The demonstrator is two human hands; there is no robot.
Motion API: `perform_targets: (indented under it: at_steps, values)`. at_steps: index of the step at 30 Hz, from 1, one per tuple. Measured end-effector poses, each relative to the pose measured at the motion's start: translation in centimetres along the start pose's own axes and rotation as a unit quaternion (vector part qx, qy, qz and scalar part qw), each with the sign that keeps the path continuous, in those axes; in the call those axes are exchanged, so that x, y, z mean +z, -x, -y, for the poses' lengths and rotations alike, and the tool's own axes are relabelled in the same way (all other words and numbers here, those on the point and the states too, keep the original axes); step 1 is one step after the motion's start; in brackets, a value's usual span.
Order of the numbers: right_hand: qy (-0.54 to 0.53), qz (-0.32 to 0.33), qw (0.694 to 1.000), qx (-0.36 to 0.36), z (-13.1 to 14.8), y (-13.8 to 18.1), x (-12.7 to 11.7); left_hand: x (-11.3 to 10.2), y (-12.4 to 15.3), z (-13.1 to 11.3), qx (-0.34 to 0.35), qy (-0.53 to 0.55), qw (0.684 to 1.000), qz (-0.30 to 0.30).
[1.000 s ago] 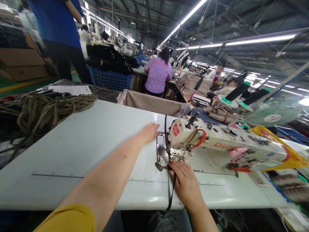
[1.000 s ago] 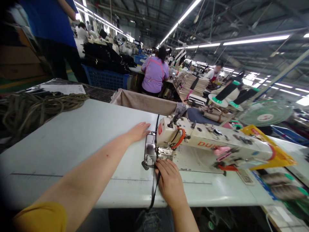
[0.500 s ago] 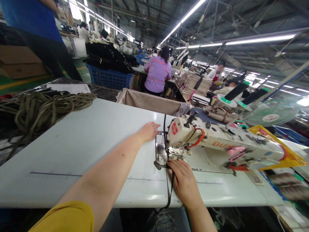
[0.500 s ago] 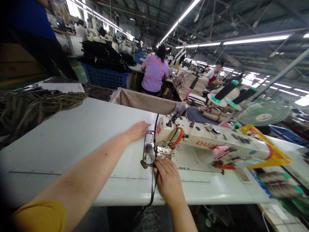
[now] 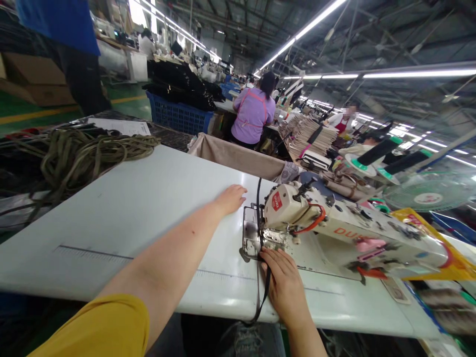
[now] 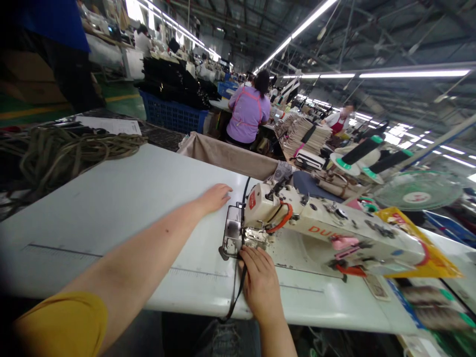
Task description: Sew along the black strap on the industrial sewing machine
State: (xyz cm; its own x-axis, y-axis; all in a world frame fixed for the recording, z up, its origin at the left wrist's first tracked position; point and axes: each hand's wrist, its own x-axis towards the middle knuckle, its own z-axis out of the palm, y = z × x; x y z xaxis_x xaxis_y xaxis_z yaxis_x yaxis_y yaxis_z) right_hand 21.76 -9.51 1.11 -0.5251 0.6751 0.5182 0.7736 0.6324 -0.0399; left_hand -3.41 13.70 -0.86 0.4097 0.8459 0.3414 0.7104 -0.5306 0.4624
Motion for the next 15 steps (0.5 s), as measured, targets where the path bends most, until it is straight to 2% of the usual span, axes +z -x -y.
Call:
perform_targets:
  at_steps: [15]
  values:
    - [0.000, 0.002, 1.000, -0.007, 0.11, -0.22, -0.34, 0.19, -0.04, -0.01, -0.012, 0.002, 1.000, -0.007]
